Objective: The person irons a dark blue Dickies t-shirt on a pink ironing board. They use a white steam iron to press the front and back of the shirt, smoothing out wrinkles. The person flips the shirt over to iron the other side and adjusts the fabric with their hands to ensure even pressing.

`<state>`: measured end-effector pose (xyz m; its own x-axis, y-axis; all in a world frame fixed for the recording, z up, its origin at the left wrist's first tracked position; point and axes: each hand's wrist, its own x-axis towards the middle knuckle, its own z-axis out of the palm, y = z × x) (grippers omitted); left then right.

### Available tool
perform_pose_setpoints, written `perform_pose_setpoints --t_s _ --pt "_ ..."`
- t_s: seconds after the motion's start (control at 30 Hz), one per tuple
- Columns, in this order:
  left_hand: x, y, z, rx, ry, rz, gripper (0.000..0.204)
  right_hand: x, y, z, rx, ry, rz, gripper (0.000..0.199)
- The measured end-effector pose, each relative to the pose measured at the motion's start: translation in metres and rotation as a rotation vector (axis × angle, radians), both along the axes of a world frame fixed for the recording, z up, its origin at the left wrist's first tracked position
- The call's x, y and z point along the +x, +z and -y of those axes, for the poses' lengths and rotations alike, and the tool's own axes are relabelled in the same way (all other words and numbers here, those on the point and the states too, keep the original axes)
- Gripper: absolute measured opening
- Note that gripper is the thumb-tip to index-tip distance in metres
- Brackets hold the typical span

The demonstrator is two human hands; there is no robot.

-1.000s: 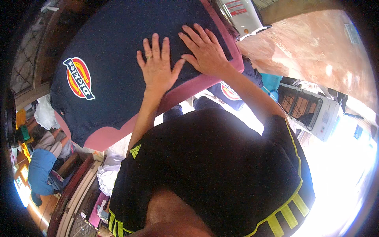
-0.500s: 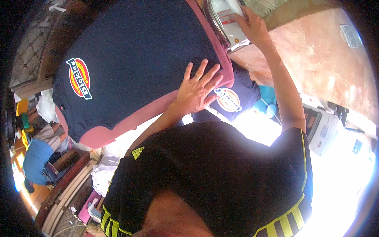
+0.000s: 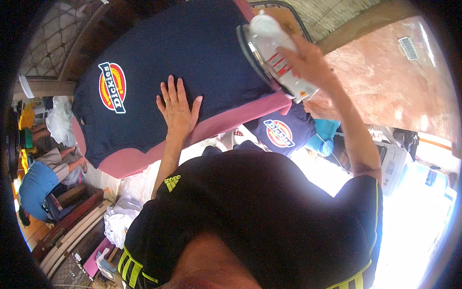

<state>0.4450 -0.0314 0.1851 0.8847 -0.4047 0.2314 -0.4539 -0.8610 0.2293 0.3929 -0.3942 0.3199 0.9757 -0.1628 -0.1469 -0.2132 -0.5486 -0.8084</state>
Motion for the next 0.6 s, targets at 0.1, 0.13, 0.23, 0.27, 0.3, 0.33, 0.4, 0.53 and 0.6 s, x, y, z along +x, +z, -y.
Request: perform_pose_setpoints --t_s 0.1,0.13,0.23,0.27,0.3,0.33,0.4,0.53,0.6 --pt "0.0 -0.001 -0.013 0.003 0.029 -0.008 0.079 -0.007 -0.033 -0.062 -0.358 0.068 0.297 0.039" --pt "-0.001 -0.001 -0.017 -0.005 0.032 -0.014 0.08 -0.007 -0.047 -0.078 -0.44 0.104 0.342 0.034" --pt "-0.007 -0.003 -0.031 0.008 0.054 -0.02 0.08 0.013 -0.046 -0.143 -0.346 0.109 0.268 0.03" --pt "-0.009 -0.002 -0.034 0.006 0.053 -0.019 0.08 0.026 -0.05 -0.15 -0.283 0.106 0.289 0.031" --pt "-0.011 -0.002 -0.035 0.006 0.054 -0.018 0.079 0.046 -0.054 -0.154 -0.346 0.098 0.385 0.031" --pt "-0.011 -0.002 -0.034 0.001 0.048 -0.017 0.079 0.072 -0.058 -0.153 -0.417 0.084 0.479 0.032" --pt "-0.012 -0.005 -0.035 -0.003 0.05 -0.03 0.08 0.133 -0.064 -0.141 -0.421 0.046 0.538 0.034" --pt "-0.012 -0.004 -0.03 -0.026 0.021 -0.034 0.079 0.246 -0.066 -0.099 -0.802 0.141 0.262 0.062" --pt "-0.013 -0.005 -0.031 -0.016 0.012 0.003 0.077 0.275 -0.067 -0.097 -0.62 -0.005 0.307 0.059"
